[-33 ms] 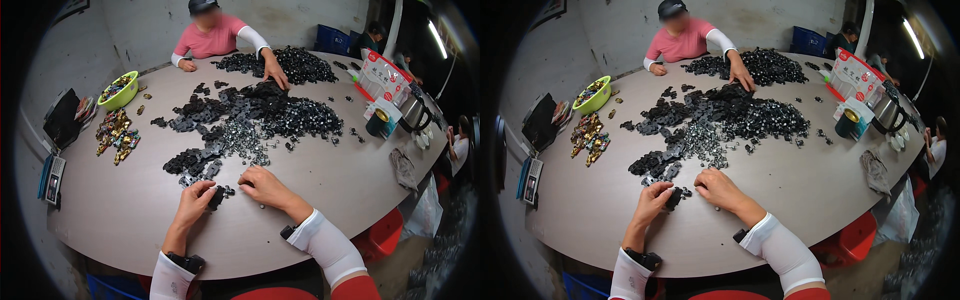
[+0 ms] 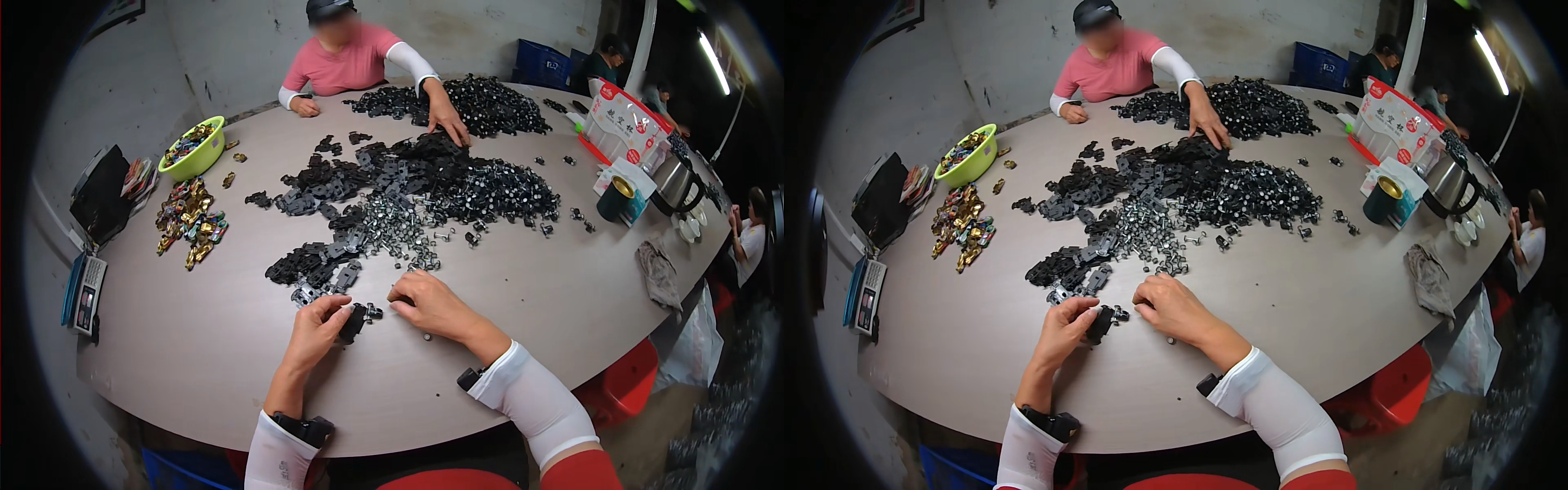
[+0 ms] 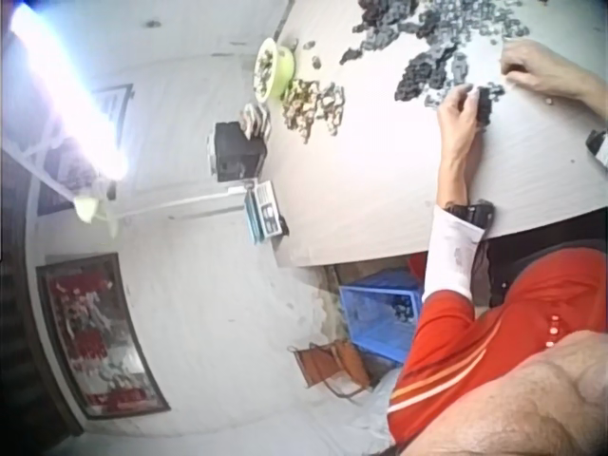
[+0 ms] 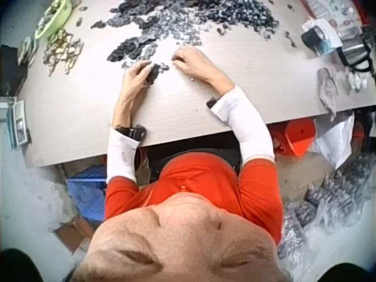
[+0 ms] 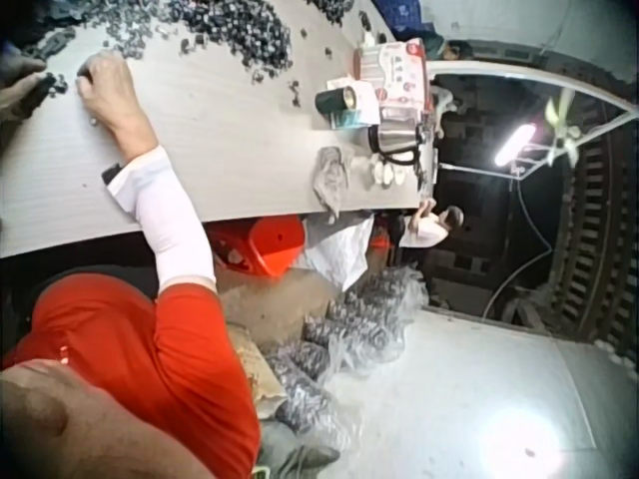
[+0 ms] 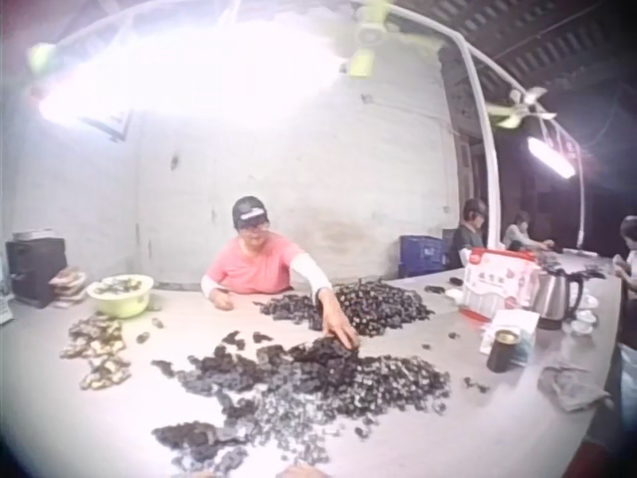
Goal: The person sits at a table and assembles small black lock bodies by hand. They pick up a lock casing, insert a metal pin, and place the completed unit into a blue crate. The person also organizes piles of lock parts on the table.
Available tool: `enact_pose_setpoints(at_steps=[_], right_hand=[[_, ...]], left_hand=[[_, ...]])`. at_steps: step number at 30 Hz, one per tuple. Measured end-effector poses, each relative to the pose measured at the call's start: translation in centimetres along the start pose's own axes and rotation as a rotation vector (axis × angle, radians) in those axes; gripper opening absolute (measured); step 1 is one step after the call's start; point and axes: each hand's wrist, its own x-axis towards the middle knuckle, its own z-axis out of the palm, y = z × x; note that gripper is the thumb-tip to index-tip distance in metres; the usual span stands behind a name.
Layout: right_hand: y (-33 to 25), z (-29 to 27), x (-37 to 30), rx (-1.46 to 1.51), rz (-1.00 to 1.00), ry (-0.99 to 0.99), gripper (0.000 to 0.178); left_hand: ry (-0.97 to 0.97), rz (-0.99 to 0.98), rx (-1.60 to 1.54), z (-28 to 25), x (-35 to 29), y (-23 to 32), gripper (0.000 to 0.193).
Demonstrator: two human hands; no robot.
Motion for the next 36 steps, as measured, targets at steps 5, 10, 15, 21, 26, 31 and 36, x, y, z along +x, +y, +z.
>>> enact_pose_setpoints(at_steps=[5, 10, 15, 21, 26, 31, 36], right_hand=[[0.2, 0.0, -0.1, -0.001, 0.015, -0.009, 0.009], [0.3, 0.1, 0.1, 0.006, 0.015, -0.025, 0.010], [0.2, 0.0, 0.1, 0.007, 0.025, -0.031, 0.009], [-0.1, -0.1, 0.4, 0.017, 0.036, -0.053, 0.009], [-0.3, -0.5, 0.4, 0.086, 0.111, -0.063, 0.007], [-0.2, -0.6, 0.5, 0.091, 0.083, -0.062, 0.011], [-0.2, -0.3, 0.5, 0.114, 0.045, -0.057, 0.008]], left_hand=[[0.017, -0.034, -0.019, 0.1, 0.0, 0.4, 0.024], [0.032, -0.057, 0.013, 0.0, 0.1, 0.4, 0.026], [0.014, -0.054, 0.002, 0.0, 0.3, 0.0, 0.026], [0.041, -0.052, 0.033, -0.3, 0.0, 0.2, 0.027], [0.033, 0.053, 0.031, -0.2, 0.4, -0.9, 0.026], [0.023, -0.032, -0.003, -0.2, 0.5, -0.6, 0.026], [0.059, -0.031, 0.056, -0.2, 0.0, 0.6, 0.027]])
